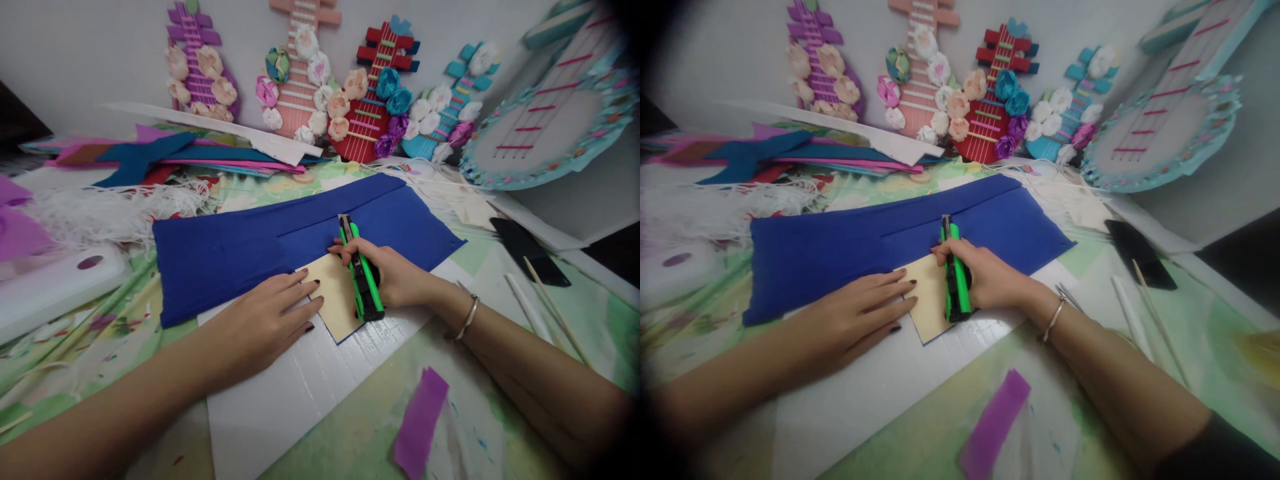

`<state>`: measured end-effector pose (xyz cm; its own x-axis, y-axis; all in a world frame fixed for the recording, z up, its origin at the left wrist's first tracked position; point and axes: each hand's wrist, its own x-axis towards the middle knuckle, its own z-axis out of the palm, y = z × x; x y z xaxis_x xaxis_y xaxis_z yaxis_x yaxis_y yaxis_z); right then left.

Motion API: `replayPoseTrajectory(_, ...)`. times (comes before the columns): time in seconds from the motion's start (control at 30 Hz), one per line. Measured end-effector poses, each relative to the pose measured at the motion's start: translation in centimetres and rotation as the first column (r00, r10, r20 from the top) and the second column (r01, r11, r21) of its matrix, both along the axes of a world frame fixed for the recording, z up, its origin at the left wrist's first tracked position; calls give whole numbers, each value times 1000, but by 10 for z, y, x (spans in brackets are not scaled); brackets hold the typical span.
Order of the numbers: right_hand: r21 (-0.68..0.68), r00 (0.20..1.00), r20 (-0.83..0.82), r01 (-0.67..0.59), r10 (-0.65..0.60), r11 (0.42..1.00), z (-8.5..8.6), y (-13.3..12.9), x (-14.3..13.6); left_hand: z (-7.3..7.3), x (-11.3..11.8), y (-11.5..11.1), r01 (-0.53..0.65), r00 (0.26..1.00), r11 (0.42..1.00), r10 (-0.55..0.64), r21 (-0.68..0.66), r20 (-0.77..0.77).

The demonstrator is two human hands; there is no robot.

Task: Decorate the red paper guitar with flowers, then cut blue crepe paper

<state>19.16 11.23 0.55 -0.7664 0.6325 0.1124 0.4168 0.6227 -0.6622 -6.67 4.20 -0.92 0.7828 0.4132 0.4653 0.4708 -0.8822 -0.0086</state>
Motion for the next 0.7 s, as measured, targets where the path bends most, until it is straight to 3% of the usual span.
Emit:
replayPoseTrajectory(0.33,-102,992,-125,-30,17,994,-4,3,2,-3,0,0,-3,1000,1000,3,-12,18)
replayPoseTrajectory(0.7,-164,987,-158,-36,10,986,-1,2,3,-8,-3,0,-14,999,999,16,-49,47)
